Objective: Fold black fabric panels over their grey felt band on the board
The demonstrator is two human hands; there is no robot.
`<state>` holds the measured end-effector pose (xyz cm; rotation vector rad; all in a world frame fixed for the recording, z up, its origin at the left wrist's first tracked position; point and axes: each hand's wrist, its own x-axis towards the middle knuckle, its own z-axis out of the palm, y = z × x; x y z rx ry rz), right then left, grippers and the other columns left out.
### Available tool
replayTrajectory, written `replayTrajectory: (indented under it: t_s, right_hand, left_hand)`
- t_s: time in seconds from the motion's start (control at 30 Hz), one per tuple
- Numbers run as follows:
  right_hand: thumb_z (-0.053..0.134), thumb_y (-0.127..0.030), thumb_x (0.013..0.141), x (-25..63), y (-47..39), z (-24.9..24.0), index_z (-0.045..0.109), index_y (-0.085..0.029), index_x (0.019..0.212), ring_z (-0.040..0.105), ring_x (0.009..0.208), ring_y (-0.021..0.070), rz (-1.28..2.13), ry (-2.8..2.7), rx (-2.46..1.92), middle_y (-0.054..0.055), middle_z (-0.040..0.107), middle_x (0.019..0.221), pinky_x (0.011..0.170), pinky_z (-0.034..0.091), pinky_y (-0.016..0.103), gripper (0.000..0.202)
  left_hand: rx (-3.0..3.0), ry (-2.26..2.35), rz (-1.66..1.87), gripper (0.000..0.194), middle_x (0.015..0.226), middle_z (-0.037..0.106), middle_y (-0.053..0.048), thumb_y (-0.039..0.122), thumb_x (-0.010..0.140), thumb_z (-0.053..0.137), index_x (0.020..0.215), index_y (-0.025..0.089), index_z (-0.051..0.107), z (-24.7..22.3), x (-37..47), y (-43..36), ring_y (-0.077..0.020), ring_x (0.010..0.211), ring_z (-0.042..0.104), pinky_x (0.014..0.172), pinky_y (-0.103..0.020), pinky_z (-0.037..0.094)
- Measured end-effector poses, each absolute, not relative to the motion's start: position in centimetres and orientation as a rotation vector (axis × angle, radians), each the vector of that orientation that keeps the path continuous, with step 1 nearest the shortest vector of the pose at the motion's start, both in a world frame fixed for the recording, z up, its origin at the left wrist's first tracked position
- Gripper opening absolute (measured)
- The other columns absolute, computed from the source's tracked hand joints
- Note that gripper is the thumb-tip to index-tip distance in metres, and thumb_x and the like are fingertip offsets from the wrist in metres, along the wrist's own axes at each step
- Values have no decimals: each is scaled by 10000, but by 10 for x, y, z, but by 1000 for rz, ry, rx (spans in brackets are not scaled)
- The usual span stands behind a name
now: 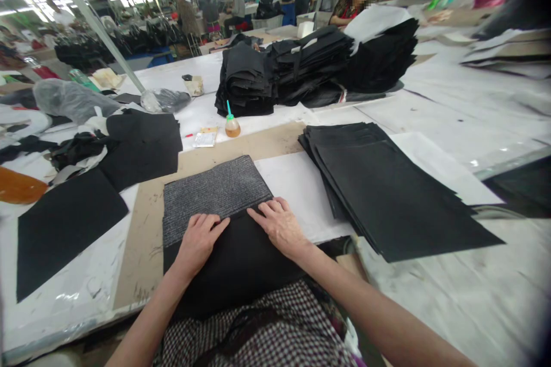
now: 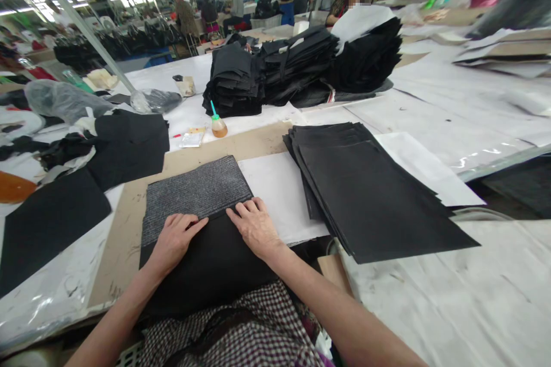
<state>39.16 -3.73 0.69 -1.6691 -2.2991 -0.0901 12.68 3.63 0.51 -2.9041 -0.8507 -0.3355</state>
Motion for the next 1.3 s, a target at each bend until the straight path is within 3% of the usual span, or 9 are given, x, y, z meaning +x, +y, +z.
replayTrajectory:
  t_s: [0.2,0.33,0.67,0.87,1.1,1.3]
  right_hand:
    - [461,-101,953,359,-32,11,580,-156,1278,450,1181,275,-133,-2288,-1588,137,553,1257,1047,371,451,351]
    - [461,-110,961,333,-30,2,531,-130,1328,511,1072,243,-26,-2349,-1483,110,598,1120,952,454,391,374]
    - [491,-75,910,329,-27,6,446,-261,1445,487,998,247,1,-2405,-1517,75,575,1057,881,440,401,568]
    - [517,-109,919,328,-21,11,509,-313,1394,486,946,247,-40,-2452,-1503,77,563,1023,873,408,417,517]
    - [503,-138,956,291,-20,14,583,-175,1263,492,1070,256,-42,-2424,-1428,118,570,1152,961,414,415,320]
    - [465,-115,964,259,-21,4,507,-159,1350,502,1070,237,93,-2416,-1337,100,584,1122,930,451,382,391]
  left_hand:
    - [-2866,-831,-281,360,1024,612,-67,146,1004,411,1305,246,580,13,130,35,-207,921,539,889,-405,380]
    - [-2891,-867,-244,369,1033,605,-66,178,1012,414,1354,243,538,12,125,37,-209,946,531,864,-383,394]
    - [-2967,-981,-368,334,1107,631,-67,173,1010,418,1288,250,586,6,54,39,-195,989,562,863,-354,426]
    - [-2937,-945,-364,357,1106,634,-72,133,980,444,1269,259,610,8,48,35,-208,989,569,883,-381,425]
    - [-2927,-953,-230,392,1121,614,-83,139,969,471,1333,255,560,15,50,30,-224,1007,552,896,-392,426]
    - [-2972,-1212,-384,285,1082,610,-70,227,1008,441,1248,233,594,5,27,31,-199,980,563,864,-349,477]
